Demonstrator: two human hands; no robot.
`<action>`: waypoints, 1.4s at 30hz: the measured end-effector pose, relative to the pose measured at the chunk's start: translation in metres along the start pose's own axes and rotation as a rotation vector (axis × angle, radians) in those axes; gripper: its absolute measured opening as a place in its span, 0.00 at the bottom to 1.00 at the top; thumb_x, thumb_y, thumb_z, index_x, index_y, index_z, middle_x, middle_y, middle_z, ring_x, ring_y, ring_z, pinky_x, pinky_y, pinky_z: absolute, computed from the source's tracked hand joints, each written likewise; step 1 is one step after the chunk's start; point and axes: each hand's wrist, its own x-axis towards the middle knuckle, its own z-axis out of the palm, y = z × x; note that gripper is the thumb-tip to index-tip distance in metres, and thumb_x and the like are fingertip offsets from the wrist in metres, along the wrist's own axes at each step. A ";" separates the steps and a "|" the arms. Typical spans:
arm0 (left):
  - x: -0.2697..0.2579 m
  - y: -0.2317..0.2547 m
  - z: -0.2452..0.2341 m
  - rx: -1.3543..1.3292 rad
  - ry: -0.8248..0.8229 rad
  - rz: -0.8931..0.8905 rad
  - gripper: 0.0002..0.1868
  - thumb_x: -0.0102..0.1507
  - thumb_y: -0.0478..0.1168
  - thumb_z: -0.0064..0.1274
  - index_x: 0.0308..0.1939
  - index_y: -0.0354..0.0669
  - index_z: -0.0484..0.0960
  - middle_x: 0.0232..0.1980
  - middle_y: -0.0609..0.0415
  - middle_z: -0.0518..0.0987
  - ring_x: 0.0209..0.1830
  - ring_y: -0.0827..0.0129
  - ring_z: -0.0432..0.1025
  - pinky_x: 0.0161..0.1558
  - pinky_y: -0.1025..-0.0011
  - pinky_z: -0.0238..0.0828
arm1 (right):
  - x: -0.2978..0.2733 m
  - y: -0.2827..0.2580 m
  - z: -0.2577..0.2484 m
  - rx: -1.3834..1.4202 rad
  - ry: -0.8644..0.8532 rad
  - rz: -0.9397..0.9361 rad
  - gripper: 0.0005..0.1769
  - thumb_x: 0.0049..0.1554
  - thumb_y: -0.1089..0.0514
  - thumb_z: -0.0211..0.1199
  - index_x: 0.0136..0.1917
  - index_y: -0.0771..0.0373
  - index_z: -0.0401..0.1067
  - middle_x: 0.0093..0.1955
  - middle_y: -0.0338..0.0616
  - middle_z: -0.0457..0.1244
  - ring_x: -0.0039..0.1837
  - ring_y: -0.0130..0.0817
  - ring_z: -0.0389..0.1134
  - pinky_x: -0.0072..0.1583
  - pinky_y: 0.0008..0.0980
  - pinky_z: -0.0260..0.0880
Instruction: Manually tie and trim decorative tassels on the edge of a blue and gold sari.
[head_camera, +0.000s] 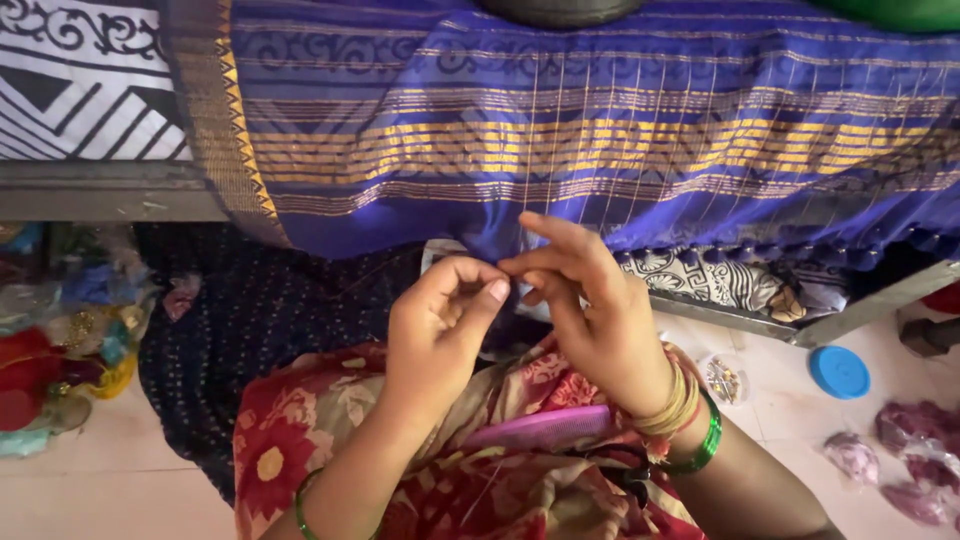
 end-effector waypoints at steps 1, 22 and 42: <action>0.001 0.003 0.000 0.000 0.003 0.005 0.02 0.68 0.31 0.55 0.44 0.35 0.81 0.40 0.60 0.80 0.39 0.82 0.72 0.42 0.81 0.69 | 0.003 -0.002 0.001 0.000 -0.002 -0.005 0.20 0.59 0.74 0.57 0.64 0.65 0.67 0.53 0.40 0.71 0.51 0.30 0.77 0.51 0.25 0.77; 0.004 0.041 0.010 1.086 0.159 0.825 0.05 0.59 0.32 0.59 0.38 0.39 0.79 0.46 0.52 0.77 0.48 0.57 0.72 0.46 0.60 0.64 | 0.007 0.004 0.000 -0.355 0.006 -0.327 0.13 0.51 0.73 0.66 0.51 0.67 0.75 0.49 0.49 0.66 0.52 0.47 0.68 0.54 0.38 0.70; 0.009 0.030 -0.002 0.534 -0.021 0.599 0.08 0.66 0.26 0.54 0.40 0.37 0.69 0.47 0.52 0.79 0.49 0.65 0.74 0.52 0.70 0.71 | -0.027 0.038 0.010 0.538 0.126 0.093 0.08 0.63 0.76 0.52 0.51 0.67 0.64 0.57 0.45 0.59 0.51 0.28 0.66 0.47 0.26 0.75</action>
